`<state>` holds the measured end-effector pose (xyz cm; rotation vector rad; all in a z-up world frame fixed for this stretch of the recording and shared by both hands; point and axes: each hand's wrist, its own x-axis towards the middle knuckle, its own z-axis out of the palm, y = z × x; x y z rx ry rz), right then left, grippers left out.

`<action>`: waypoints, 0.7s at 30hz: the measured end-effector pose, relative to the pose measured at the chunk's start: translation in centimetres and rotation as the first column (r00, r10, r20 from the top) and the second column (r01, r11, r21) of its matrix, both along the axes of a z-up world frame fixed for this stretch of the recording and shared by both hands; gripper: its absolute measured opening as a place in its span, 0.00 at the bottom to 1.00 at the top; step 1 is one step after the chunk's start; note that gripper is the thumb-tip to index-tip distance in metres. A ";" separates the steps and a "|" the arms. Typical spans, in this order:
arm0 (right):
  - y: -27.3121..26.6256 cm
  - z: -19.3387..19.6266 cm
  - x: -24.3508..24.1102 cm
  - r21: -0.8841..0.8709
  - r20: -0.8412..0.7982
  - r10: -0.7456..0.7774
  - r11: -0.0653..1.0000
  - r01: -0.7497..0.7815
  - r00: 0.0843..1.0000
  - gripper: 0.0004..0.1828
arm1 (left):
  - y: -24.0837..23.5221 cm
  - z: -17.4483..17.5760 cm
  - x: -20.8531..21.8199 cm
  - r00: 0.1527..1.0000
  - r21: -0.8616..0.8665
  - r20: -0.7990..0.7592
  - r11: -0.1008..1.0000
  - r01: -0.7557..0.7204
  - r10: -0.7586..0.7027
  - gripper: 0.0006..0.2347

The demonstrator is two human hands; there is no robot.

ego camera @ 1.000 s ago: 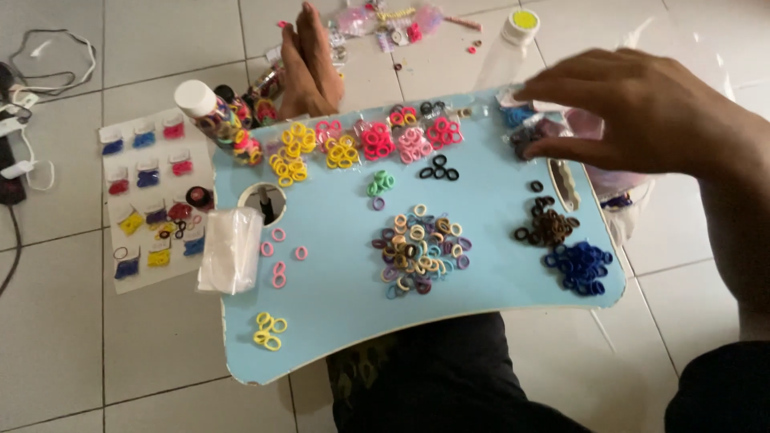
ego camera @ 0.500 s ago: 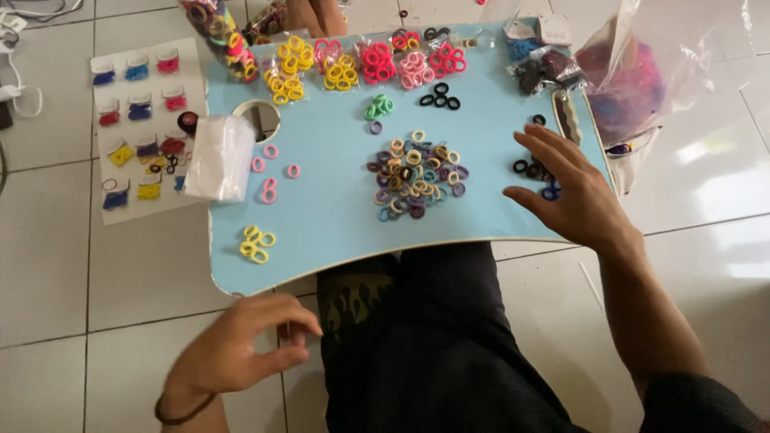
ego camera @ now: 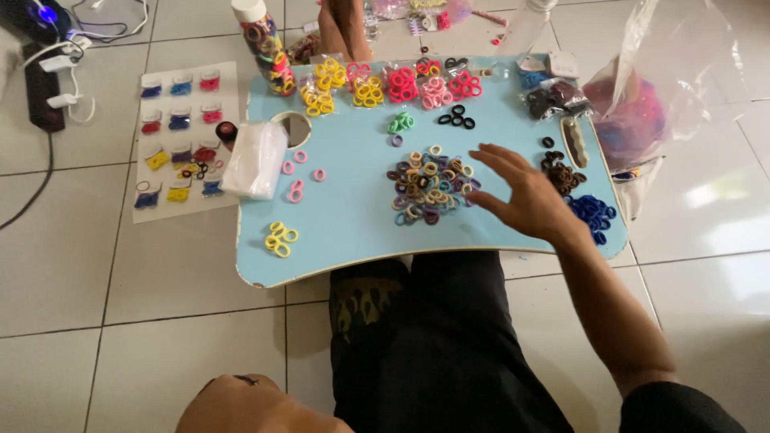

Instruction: The person sorts colorful rubber bands on a light blue lap desk by color, picking up bands and placing them into small piles. They handle pink, yellow, and mixed-color bands, occasionally moving piles to organize the workspace.

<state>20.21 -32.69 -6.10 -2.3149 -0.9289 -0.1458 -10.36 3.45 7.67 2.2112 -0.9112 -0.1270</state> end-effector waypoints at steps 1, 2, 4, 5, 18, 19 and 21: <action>0.6 -0.9 0.1 0.005 -0.043 0.019 1.000 -0.019 0.999 0.37 | -1.6 0.3 1.6 0.999 -0.101 0.014 0.994 0.035 -0.033 0.12; 1.4 -1.1 0.0 0.010 -0.037 0.014 1.000 -0.013 0.999 0.37 | -2.7 0.1 4.1 0.997 -0.191 0.039 0.979 0.069 -0.063 0.13; 3.3 -1.8 -0.7 -0.020 -0.076 0.077 0.997 -0.079 0.994 0.47 | -5.3 -0.3 7.8 0.992 -0.365 0.084 0.923 0.123 -0.099 0.16; 3.7 -2.7 -0.5 -0.015 -0.082 0.089 0.996 -0.091 0.993 0.47 | -5.8 -2.1 9.6 0.989 -0.448 0.104 0.883 0.141 -0.105 0.18; 6.0 -6.6 0.7 -0.218 0.206 0.104 0.974 -0.058 0.973 0.57 | -8.1 -17.5 24.8 0.836 -0.065 0.179 0.854 -0.516 0.519 0.14; 6.0 -6.4 0.5 -0.166 0.220 0.116 0.983 -0.080 0.968 0.56 | -8.0 -17.6 25.2 0.831 -0.033 0.189 0.849 -0.528 0.524 0.14; 5.2 -6.9 0.4 -0.129 0.223 0.098 0.989 -0.070 0.970 0.58 | -8.2 -17.8 25.0 0.832 -0.032 0.189 0.850 -0.526 0.522 0.13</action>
